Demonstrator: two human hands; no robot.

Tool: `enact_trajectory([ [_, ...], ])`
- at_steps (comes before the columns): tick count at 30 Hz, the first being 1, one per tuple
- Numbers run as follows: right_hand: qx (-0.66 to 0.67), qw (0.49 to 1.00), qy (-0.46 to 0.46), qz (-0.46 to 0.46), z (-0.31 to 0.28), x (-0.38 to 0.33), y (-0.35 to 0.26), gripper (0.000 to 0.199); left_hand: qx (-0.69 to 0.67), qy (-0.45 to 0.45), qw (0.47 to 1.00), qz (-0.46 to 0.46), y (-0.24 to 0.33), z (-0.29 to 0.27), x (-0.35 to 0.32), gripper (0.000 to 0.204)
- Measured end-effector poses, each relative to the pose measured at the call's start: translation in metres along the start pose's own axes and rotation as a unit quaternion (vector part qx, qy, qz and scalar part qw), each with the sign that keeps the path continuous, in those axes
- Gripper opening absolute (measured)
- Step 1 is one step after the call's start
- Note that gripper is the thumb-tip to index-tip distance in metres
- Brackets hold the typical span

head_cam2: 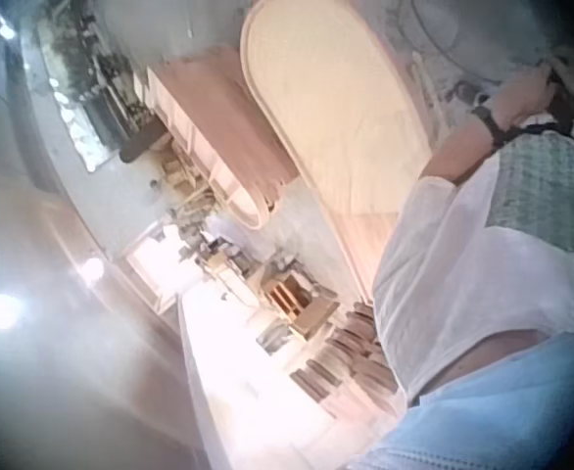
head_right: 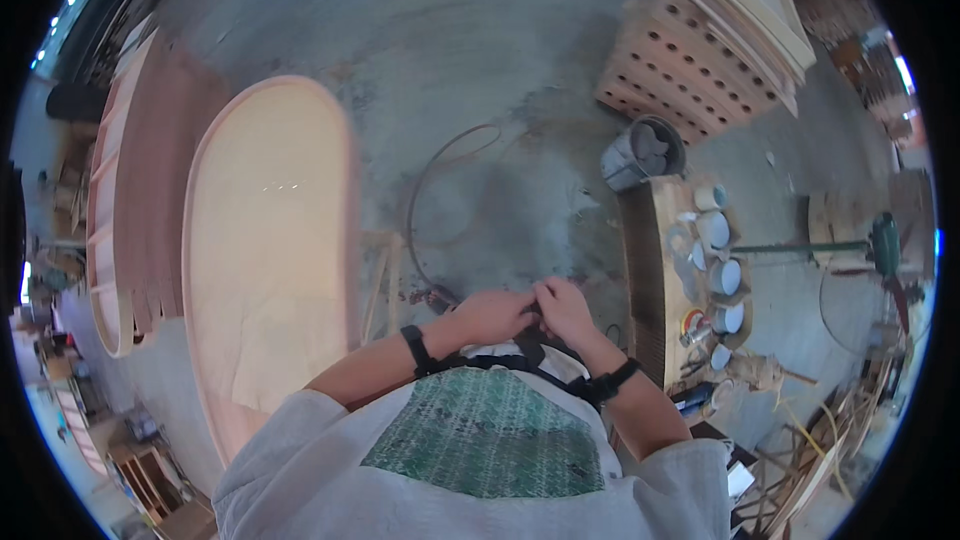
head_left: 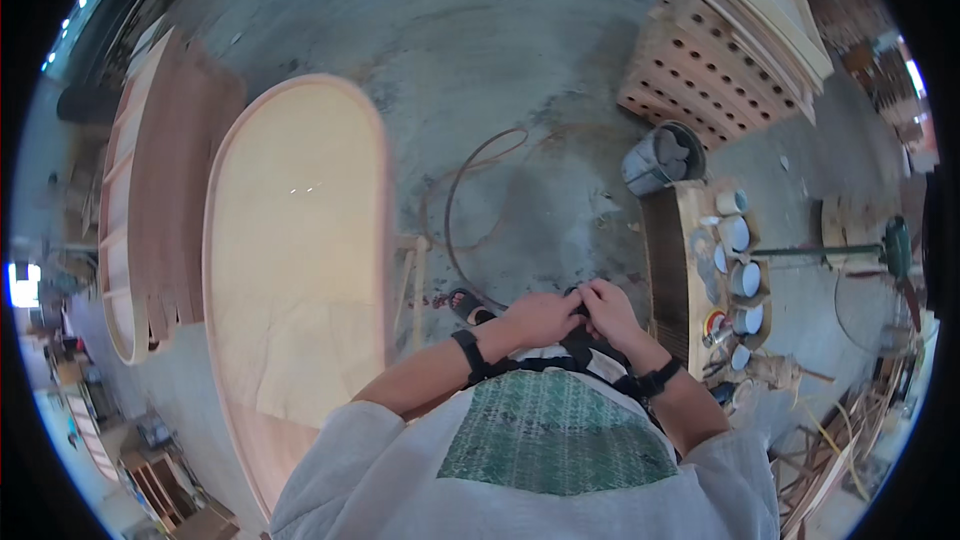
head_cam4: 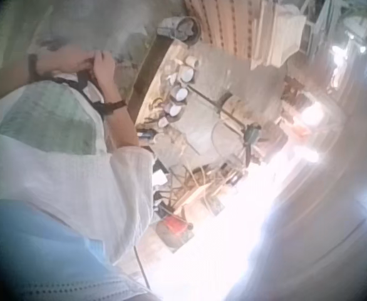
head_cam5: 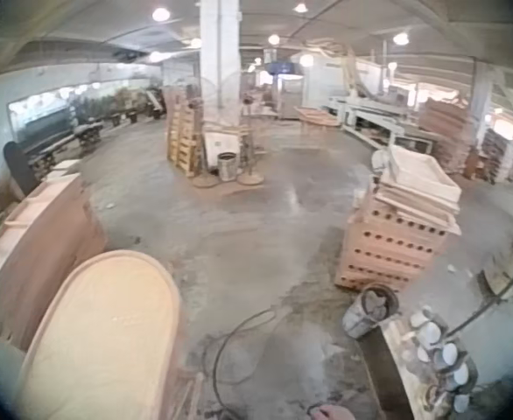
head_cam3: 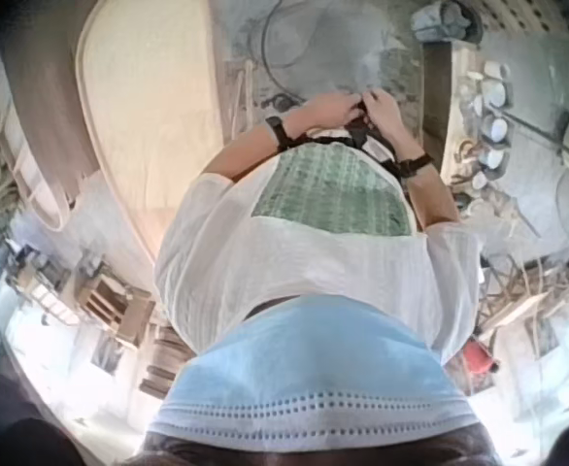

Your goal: The person uses an orbital sander to smooth the surface of a large, curved wooden board. They apply a white substance from a bottle to the wood while sanding. After finishing, the person wipes the surface with their hand and stacks the board with others.

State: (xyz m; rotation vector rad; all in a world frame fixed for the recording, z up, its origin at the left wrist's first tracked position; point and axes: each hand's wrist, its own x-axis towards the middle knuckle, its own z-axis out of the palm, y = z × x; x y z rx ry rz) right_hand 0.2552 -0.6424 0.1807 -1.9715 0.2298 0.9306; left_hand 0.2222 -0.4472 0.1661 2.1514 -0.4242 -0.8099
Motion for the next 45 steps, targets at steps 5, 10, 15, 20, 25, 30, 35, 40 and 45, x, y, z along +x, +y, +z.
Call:
enact_trajectory([
  [5,-0.036,0.986,0.084,-0.136,-0.087,0.035,0.111,0.037,0.052,0.026,0.998,0.027,0.056,0.047,0.083,0.035],
  [10,0.320,0.934,0.151,0.046,-0.220,0.053,0.248,0.029,0.212,0.072,0.974,0.025,0.122,0.086,0.144,0.020],
  [15,0.573,0.765,0.277,0.101,-0.341,0.072,0.441,0.012,0.212,0.250,0.929,0.173,0.189,0.093,0.181,0.023],
  [20,0.551,0.748,0.356,0.097,-0.428,0.042,0.456,0.039,-0.002,0.284,0.946,0.158,0.275,0.069,0.194,0.015],
  [25,0.028,0.930,0.304,-0.204,-0.394,0.014,0.369,0.108,-0.279,0.108,0.923,0.241,0.336,0.063,0.222,0.025],
  [30,0.067,0.964,0.139,-0.216,-0.353,-0.030,0.301,0.057,-0.411,0.059,0.869,0.268,0.391,0.049,0.231,0.034],
  [35,0.203,0.900,0.382,0.055,-0.423,-0.076,0.483,0.033,-0.501,0.230,0.798,0.242,0.375,-0.037,0.230,0.037],
  [40,0.228,0.651,0.706,0.161,-0.520,-0.181,0.596,0.039,-0.431,0.146,0.887,0.078,0.437,0.023,0.286,0.042],
  [45,0.534,0.508,0.666,0.115,-0.555,-0.234,0.572,0.029,-0.279,0.038,0.953,0.117,0.437,0.102,0.326,0.058],
])
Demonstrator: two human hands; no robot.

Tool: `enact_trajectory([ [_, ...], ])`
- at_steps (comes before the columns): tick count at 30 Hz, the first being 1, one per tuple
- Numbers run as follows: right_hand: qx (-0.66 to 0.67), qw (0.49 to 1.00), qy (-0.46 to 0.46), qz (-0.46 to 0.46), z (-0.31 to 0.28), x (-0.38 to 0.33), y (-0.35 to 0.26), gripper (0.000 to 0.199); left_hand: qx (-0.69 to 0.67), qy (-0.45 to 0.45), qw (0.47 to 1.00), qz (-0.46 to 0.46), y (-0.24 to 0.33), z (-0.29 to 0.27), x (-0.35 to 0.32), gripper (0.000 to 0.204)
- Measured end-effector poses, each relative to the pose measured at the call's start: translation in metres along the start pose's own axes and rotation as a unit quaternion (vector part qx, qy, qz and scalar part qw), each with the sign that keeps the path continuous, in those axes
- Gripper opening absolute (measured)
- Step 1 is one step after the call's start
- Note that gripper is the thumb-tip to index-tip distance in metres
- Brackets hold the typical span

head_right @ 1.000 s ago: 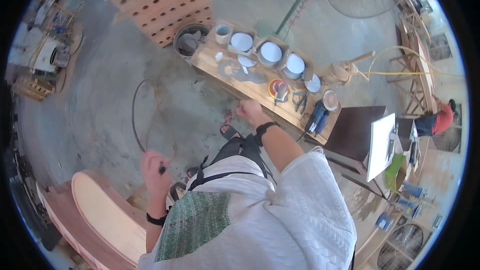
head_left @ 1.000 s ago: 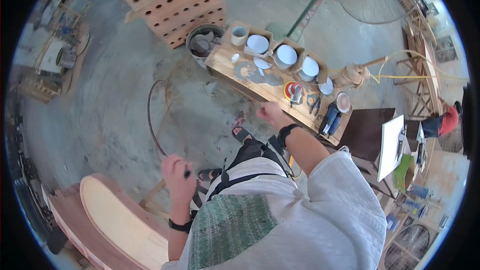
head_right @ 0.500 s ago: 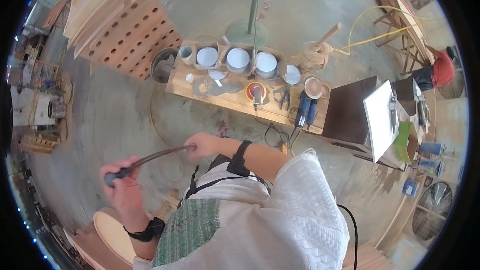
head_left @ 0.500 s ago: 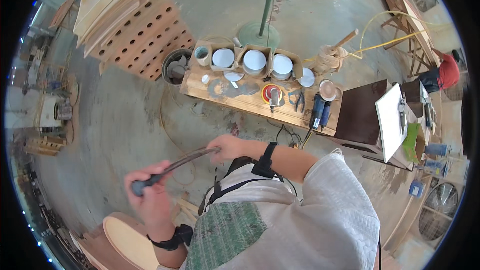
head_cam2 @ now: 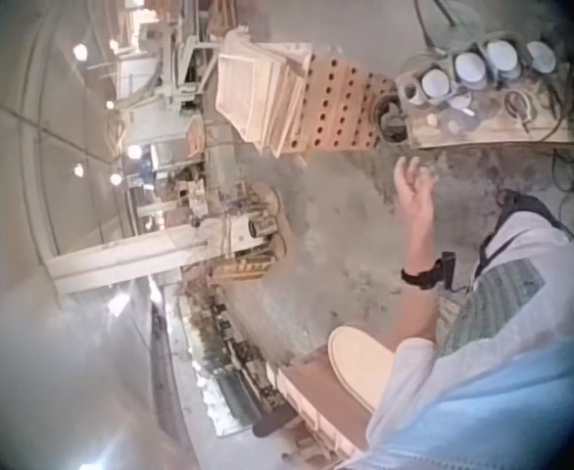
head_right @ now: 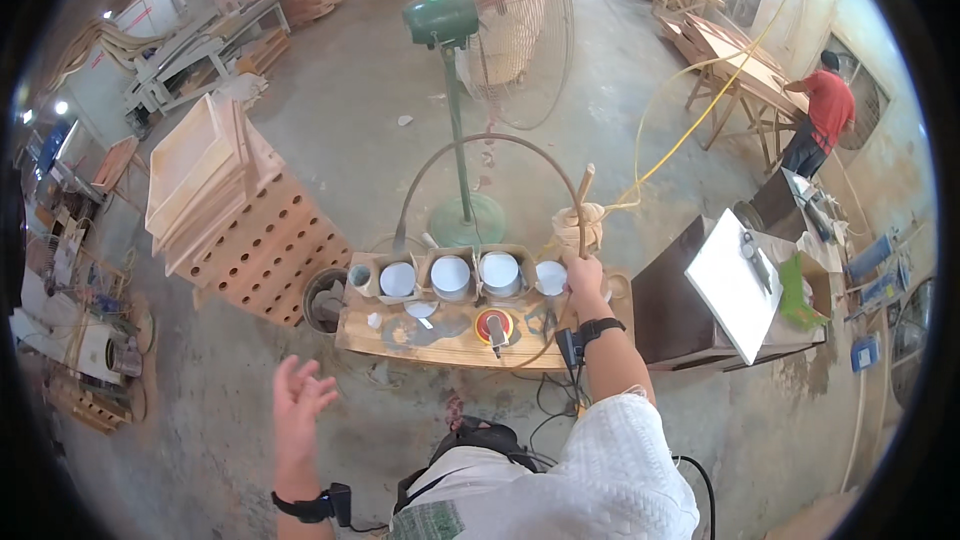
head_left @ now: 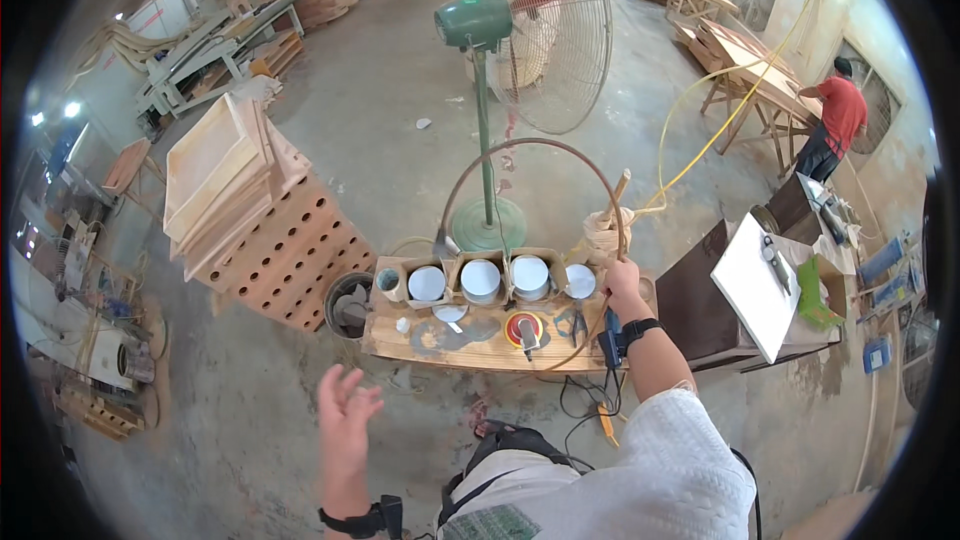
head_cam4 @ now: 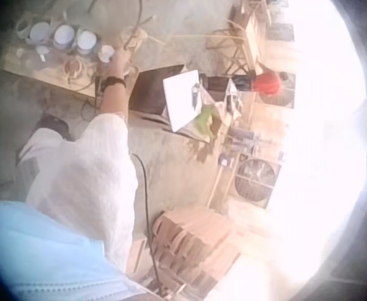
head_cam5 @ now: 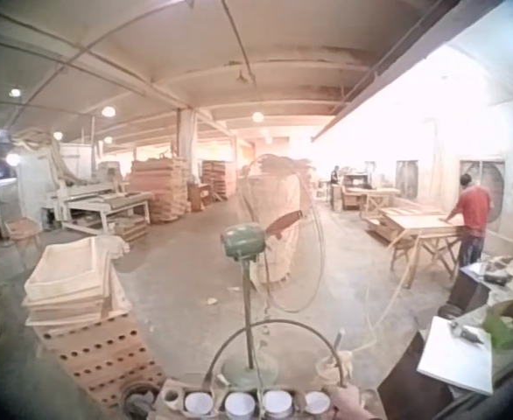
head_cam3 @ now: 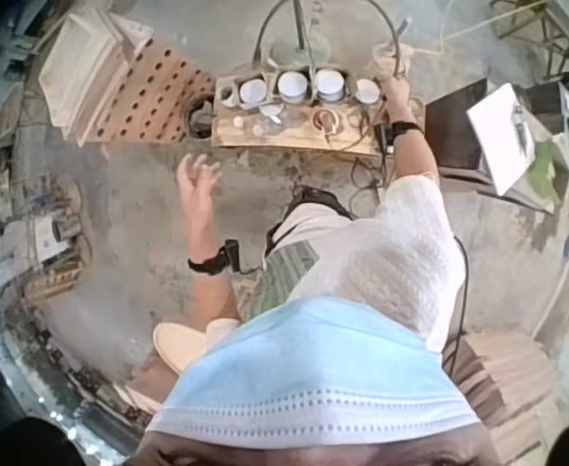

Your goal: The person uses an orbital sander to smooth the surface of a large, curved wooden board. They apply a white substance from a bottle to the wood while sanding. After finishing, the person wipes the surface with their hand and stacks the board with others.

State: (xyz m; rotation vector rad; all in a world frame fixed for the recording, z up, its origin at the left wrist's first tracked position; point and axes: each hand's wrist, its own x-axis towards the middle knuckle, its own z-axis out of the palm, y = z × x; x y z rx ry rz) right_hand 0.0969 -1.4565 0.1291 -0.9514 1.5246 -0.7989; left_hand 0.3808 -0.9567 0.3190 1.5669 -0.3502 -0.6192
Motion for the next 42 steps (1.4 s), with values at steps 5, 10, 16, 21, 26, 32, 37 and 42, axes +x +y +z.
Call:
enact_trajectory([
  [5,-0.354,0.913,-0.008,-0.202,-0.012,0.015,0.078,0.029,0.150,-0.067,0.980,-0.108,-0.129,-0.046,-0.032,0.052],
  [10,-0.457,0.871,-0.108,-0.141,0.015,0.006,0.142,0.037,0.303,0.095,0.911,-0.262,-0.322,-0.147,-0.170,0.051],
  [16,-0.540,0.824,-0.122,-0.120,0.061,0.018,0.182,0.060,0.351,0.226,0.793,-0.443,-0.408,-0.193,-0.412,0.049],
  [21,-0.618,0.734,-0.153,-0.235,0.144,-0.026,0.212,0.049,0.271,0.407,0.692,-0.532,-0.394,-0.138,-0.539,0.045],
  [26,-0.626,0.600,-0.389,-0.311,0.249,-0.159,0.268,0.043,0.263,0.559,0.572,-0.539,-0.373,-0.097,-0.576,0.062],
  [32,-0.559,0.426,-0.619,-0.351,0.278,-0.426,0.364,0.038,0.280,0.679,0.421,-0.532,-0.364,-0.077,-0.667,0.069],
  [37,-0.561,0.224,-0.682,-0.412,0.249,-0.590,0.455,0.045,0.153,0.718,0.348,-0.583,-0.389,-0.040,-0.763,0.066],
  [42,-0.573,0.168,-0.728,-0.337,0.237,-0.706,0.555,0.056,0.220,0.716,0.409,-0.521,-0.391,-0.030,-0.796,0.068],
])
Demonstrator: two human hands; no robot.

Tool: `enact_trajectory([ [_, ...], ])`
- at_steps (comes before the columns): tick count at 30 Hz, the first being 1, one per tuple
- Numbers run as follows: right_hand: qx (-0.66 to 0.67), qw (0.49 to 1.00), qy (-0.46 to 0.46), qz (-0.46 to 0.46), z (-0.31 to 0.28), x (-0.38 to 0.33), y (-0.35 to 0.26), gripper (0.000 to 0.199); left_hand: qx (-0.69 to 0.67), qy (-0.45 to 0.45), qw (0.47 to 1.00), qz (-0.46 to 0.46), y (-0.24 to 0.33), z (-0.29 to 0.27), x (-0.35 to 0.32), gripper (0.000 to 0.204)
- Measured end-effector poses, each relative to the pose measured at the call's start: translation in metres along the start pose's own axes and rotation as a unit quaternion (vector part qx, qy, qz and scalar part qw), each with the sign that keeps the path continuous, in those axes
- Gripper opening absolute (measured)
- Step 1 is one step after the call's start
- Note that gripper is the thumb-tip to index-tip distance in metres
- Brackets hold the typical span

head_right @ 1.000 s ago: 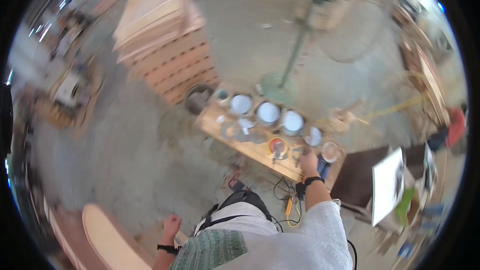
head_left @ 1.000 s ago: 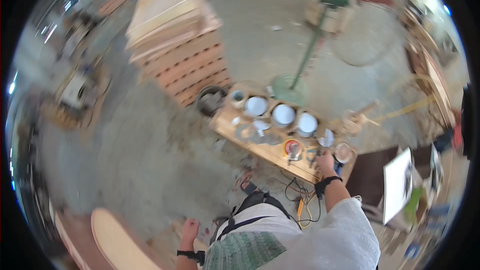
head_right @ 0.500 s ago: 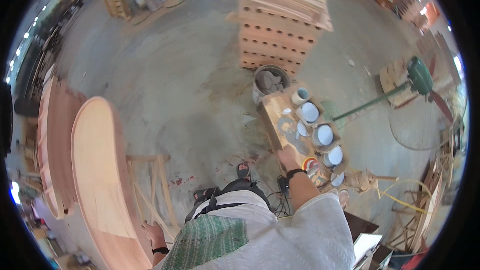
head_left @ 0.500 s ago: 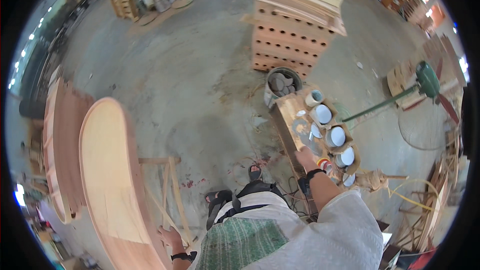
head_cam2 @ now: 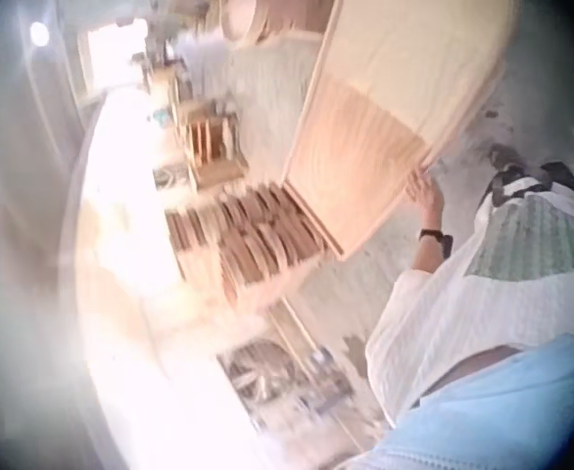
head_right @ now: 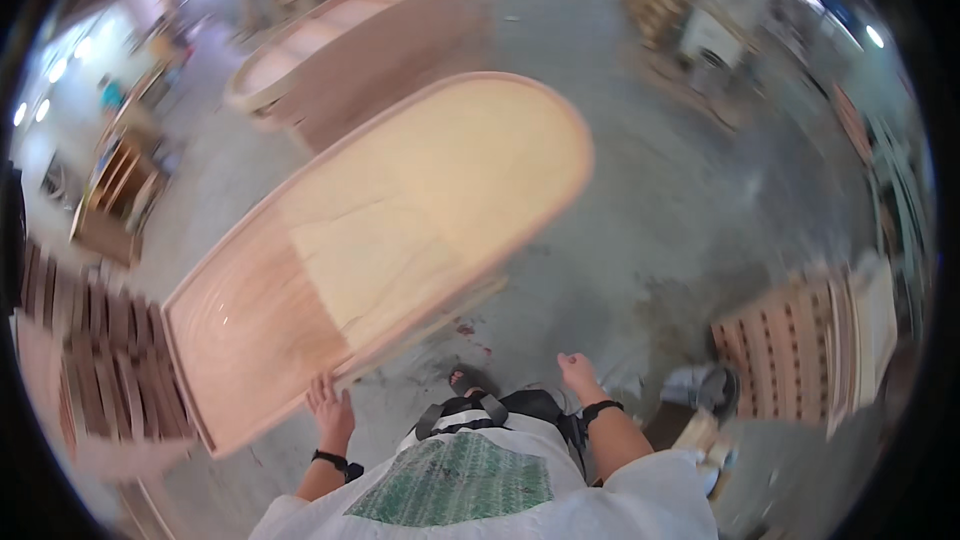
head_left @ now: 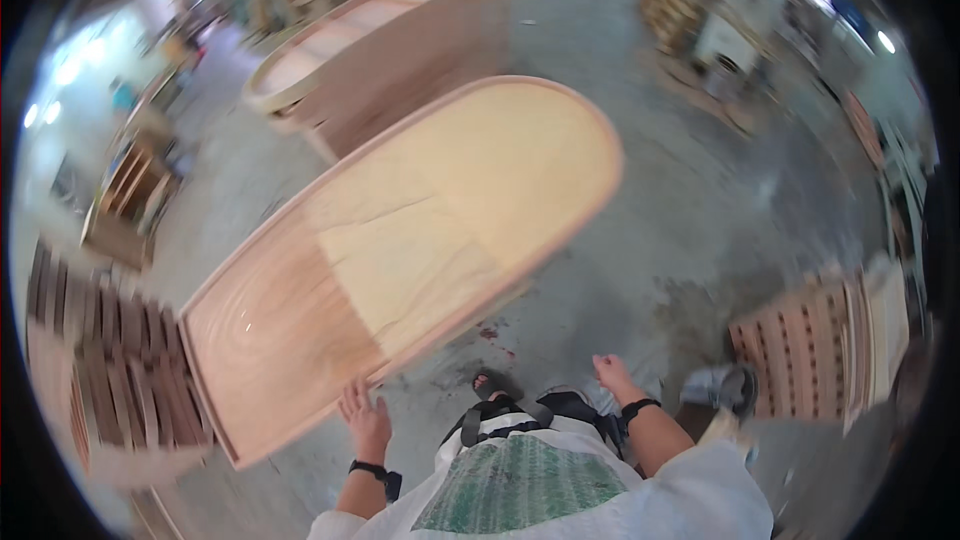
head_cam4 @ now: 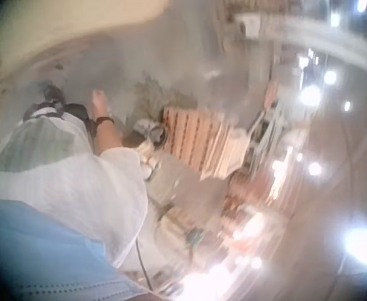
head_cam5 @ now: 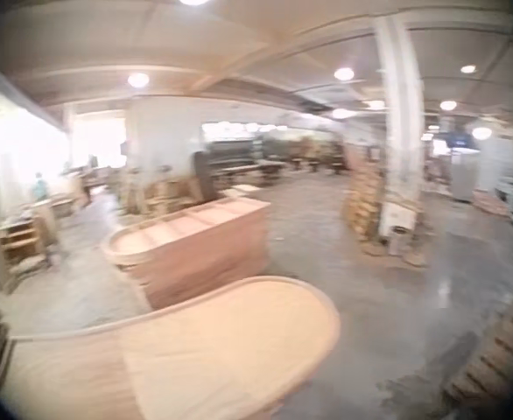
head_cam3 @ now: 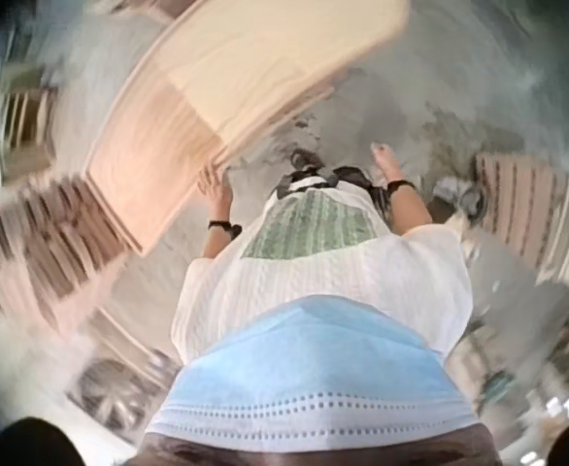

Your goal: The person uses an orbital sander to smooth the surface of a large, curved wooden board. They apply a white substance from a bottle to the wood while sanding. After finishing, the person wipes the surface with their hand and stacks the board with others.

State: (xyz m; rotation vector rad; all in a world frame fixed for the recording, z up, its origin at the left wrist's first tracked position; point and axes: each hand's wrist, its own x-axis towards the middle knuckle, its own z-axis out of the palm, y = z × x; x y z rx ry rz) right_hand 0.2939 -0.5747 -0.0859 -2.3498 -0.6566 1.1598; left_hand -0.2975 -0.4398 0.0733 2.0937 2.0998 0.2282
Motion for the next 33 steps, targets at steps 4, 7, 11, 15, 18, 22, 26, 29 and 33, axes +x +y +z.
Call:
enact_trajectory([
  [4,0.227,0.966,-0.104,0.066,0.044,0.006,-0.144,0.074,0.017,0.005,0.998,-0.055,-0.024,-0.018,-0.015,0.074],
  [7,0.332,0.934,-0.104,0.079,0.034,0.051,-0.207,0.092,0.005,-0.002,0.998,-0.065,-0.015,-0.014,0.000,0.075],
  [11,0.458,0.880,-0.053,0.114,0.026,0.088,-0.294,0.104,0.016,0.002,0.997,-0.078,-0.017,-0.027,0.009,0.070],
  [15,0.494,0.862,-0.049,0.101,0.025,0.123,-0.373,0.099,-0.029,-0.002,0.996,-0.088,-0.012,-0.044,0.038,0.051],
  [18,0.542,0.838,-0.057,0.034,0.040,0.195,-0.360,0.085,-0.027,-0.045,0.995,-0.090,-0.009,-0.052,0.096,0.035],
  [22,0.533,0.843,-0.027,0.060,0.060,0.223,-0.356,0.078,-0.034,-0.125,0.981,-0.142,-0.020,-0.055,0.209,0.026],
  [26,0.546,0.834,-0.038,0.074,0.053,0.196,-0.362,0.076,-0.079,-0.031,0.984,-0.158,-0.018,-0.063,0.302,0.045],
  [29,0.528,0.842,-0.025,0.103,0.057,0.188,-0.391,0.078,-0.074,-0.009,0.976,-0.205,-0.035,-0.049,0.301,0.056],
  [33,0.460,0.880,-0.011,0.119,0.059,0.209,-0.410,0.084,-0.037,0.008,0.958,-0.284,-0.064,-0.024,0.241,0.068],
])
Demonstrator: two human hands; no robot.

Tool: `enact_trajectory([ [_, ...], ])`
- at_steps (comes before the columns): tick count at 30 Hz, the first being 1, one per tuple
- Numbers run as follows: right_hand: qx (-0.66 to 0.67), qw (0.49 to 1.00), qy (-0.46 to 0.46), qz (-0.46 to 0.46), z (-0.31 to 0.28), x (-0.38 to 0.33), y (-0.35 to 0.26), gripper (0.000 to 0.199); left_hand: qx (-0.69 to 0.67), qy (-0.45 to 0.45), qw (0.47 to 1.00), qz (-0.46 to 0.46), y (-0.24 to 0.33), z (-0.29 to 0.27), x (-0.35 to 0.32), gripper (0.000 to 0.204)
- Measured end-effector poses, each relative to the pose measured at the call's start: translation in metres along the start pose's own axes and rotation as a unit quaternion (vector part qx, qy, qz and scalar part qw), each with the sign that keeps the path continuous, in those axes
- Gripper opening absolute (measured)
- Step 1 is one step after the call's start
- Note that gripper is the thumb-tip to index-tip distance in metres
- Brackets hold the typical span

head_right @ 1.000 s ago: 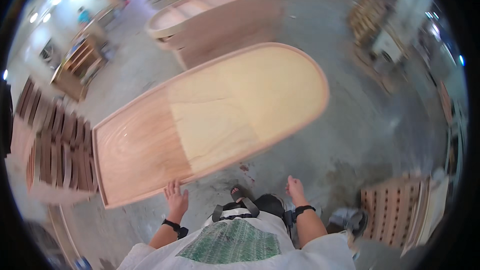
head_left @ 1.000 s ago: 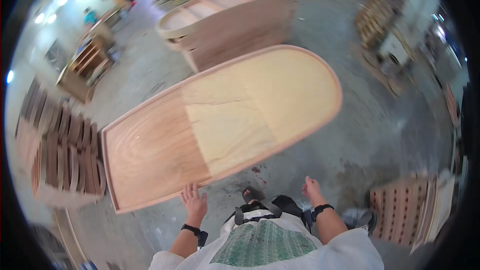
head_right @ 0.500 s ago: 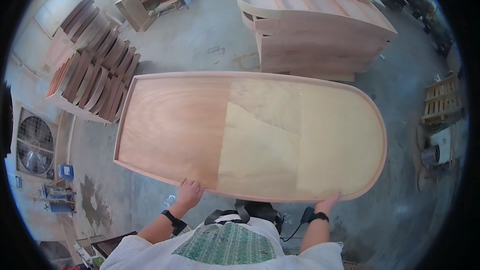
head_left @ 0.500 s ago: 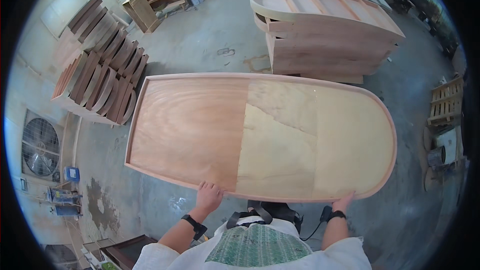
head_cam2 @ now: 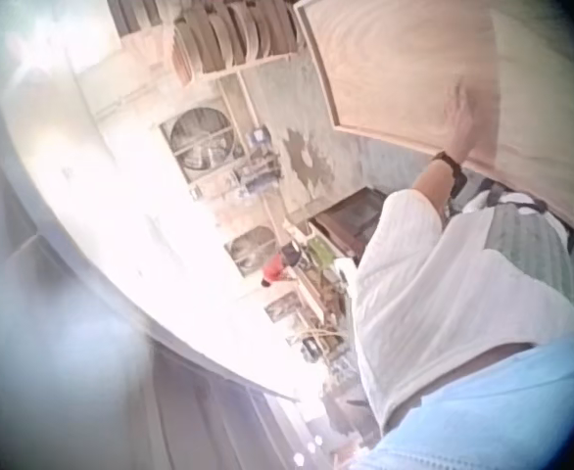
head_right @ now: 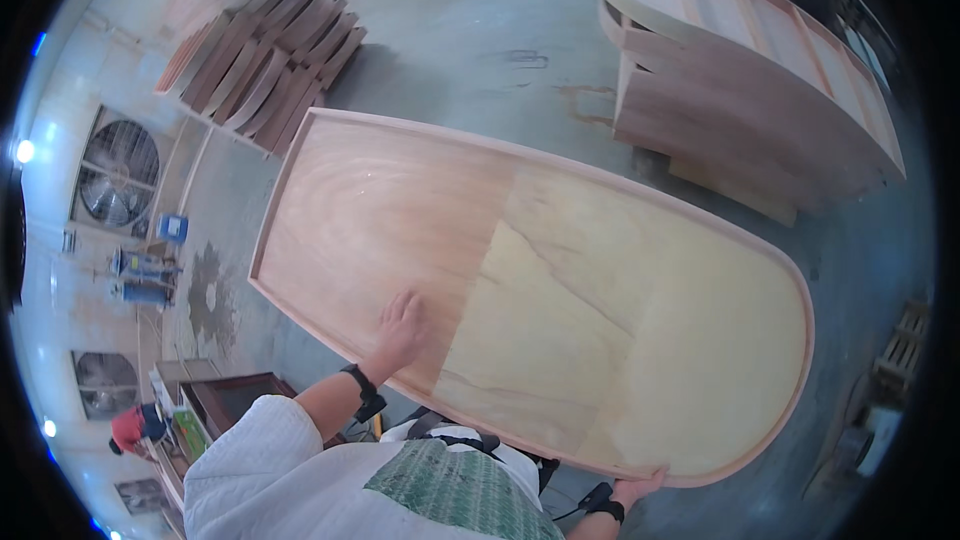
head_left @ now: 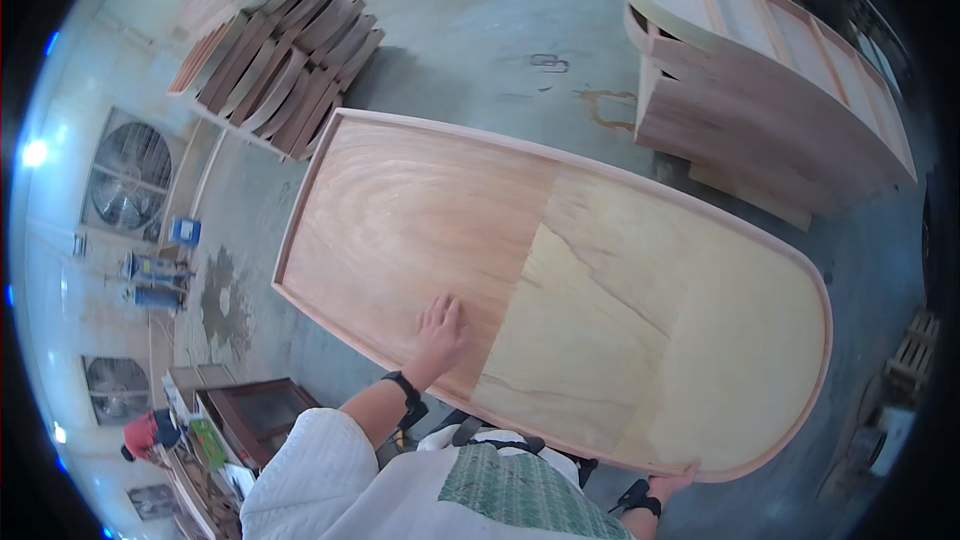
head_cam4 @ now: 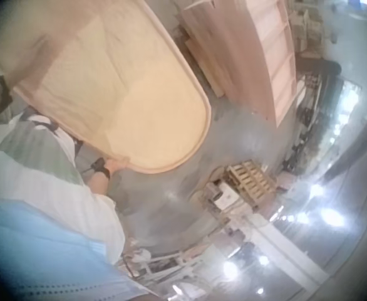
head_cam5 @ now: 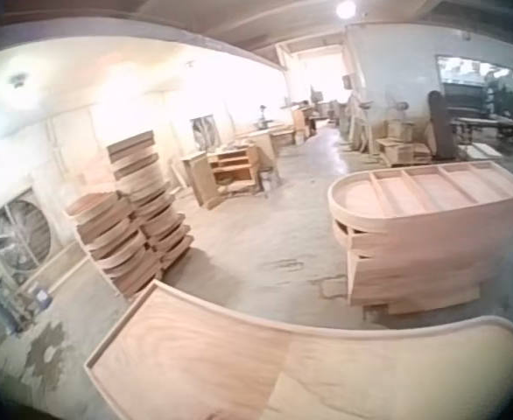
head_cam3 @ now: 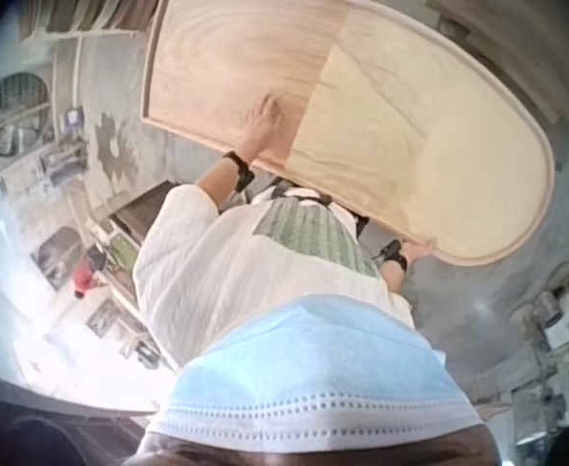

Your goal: The person uses an orbital sander to smooth the surface of a large, curved wooden board. They apply a white substance from a bottle to the wood while sanding. After finishing, the person wipes the surface with their hand and stacks the board with others.

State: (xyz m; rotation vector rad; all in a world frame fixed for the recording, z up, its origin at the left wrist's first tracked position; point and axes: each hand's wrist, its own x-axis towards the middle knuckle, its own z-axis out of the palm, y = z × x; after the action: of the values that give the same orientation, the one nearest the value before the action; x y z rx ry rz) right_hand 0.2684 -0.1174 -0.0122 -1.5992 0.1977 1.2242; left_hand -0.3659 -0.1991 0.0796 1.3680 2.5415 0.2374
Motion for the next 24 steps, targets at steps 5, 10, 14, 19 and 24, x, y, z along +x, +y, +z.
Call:
enact_trajectory([
  [5,-0.030,0.999,-0.028,-0.018,0.045,0.016,-0.019,0.085,0.007,0.011,0.964,-0.267,-0.083,0.002,-0.059,0.079],
  [10,-0.044,0.995,-0.091,-0.019,0.110,-0.003,-0.059,0.087,0.012,0.143,0.924,-0.355,-0.109,-0.004,-0.077,0.086],
  [14,-0.028,0.988,-0.128,-0.087,0.165,-0.031,-0.090,0.094,-0.050,0.215,0.911,-0.349,-0.101,-0.020,-0.068,0.090],
  [19,0.064,0.963,-0.208,-0.157,0.242,-0.167,-0.125,0.086,-0.127,0.312,0.869,-0.362,-0.131,-0.039,-0.045,0.094],
  [24,0.046,0.900,-0.314,-0.298,0.312,-0.354,-0.151,0.081,-0.323,0.368,0.698,-0.523,-0.237,-0.050,-0.046,0.091],
])
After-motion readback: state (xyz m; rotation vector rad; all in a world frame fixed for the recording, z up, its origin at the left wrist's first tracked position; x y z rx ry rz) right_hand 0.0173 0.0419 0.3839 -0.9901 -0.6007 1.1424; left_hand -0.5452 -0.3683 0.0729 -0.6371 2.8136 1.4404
